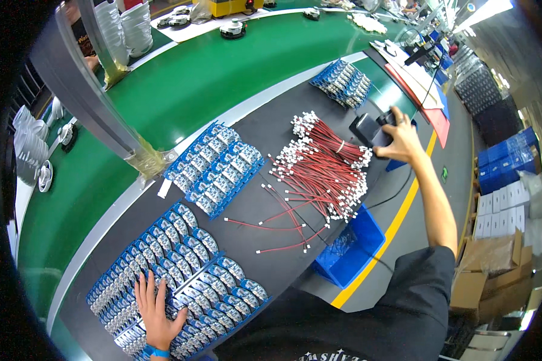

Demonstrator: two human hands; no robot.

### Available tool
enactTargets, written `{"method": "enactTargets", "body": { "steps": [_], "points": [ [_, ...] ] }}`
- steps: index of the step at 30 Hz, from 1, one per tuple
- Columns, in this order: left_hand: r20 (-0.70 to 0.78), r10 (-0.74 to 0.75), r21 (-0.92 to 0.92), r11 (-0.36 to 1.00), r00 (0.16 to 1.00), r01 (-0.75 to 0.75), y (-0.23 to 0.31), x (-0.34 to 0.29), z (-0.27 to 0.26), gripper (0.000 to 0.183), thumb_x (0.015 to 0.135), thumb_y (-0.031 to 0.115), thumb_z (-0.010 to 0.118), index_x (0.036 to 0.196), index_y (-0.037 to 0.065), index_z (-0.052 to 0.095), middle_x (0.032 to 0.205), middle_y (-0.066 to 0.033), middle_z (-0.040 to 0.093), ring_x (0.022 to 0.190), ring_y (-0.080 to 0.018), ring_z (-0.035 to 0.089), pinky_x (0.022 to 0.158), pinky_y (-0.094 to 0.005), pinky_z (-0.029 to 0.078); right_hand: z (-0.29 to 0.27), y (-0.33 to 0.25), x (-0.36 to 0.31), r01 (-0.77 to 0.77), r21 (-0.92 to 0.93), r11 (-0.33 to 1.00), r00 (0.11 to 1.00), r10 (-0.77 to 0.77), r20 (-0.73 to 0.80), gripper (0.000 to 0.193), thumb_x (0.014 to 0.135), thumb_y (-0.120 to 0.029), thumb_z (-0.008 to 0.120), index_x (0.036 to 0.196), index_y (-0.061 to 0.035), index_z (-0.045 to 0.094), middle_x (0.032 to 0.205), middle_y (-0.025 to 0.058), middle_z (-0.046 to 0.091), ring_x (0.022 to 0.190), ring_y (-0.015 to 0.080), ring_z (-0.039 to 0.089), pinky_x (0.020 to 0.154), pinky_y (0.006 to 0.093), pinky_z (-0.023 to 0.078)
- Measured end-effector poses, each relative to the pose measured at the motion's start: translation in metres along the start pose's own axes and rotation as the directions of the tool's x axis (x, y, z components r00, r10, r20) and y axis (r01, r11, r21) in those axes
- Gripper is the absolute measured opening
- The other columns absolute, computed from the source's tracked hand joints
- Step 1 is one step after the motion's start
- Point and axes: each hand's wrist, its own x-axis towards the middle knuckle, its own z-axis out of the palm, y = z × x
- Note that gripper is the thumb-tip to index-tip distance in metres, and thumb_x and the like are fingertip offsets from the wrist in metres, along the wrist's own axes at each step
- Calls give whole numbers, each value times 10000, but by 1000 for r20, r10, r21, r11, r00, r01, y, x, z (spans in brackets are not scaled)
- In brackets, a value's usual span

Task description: The recorder is assembling LED circuit strips by inserting small components and then connecting bundles of wires to the finished strips.

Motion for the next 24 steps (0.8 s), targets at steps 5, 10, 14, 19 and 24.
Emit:
{"method": "enactTargets", "body": {
  "steps": [5,10,14,19,24],
  "points": [
    [-11,-1,7,1000,1000,1,-1,-3,1,708,757,468,667,1282,21,508,1434,-246,364,1362,-458,263,1089,-616,183,32,-3,-3,98,199,975,994,-107,37,616,563,-434,783,1025,-36,696,1450,232,298,1309,430,337,1025,490,358],
    [-17,23,9,1000,1000,-23,2,1,1,708,739,442,690,1278,20,509,1441,-235,357,1362,-443,268,1103,-600,174,60,24,6,18,548,836,981,-122,154,537,742,-389,681,1110,0,655,1483,259,246,1341,389,320,1088,415,275],
    [-26,-3,-7,1000,1000,3,6,-2,-2,678,752,377,664,1297,12,490,1461,-219,342,1378,-429,251,1116,-580,168,42,-2,24,-165,870,465,986,47,162,437,907,-336,520,1151,7,637,1335,182,522,1272,279,444,1082,352,273],
    [-35,50,-35,998,998,-51,-3,0,-2,701,765,423,670,1316,31,485,1479,-210,322,1379,-431,245,1117,-573,157,9,-23,30,186,342,921,920,-41,-389,383,919,-276,590,1181,3,612,1226,128,612,1136,259,559,993,361,393],
    [-10,50,21,999,999,-50,-4,-13,-8,813,756,547,668,1373,70,438,1487,-212,291,1382,-439,221,1114,-594,150,-73,-193,-2,319,810,491,938,-43,-344,306,888,-213,629,1127,-21,633,1136,104,650,1031,177,612,866,360,472]
  ]
}}
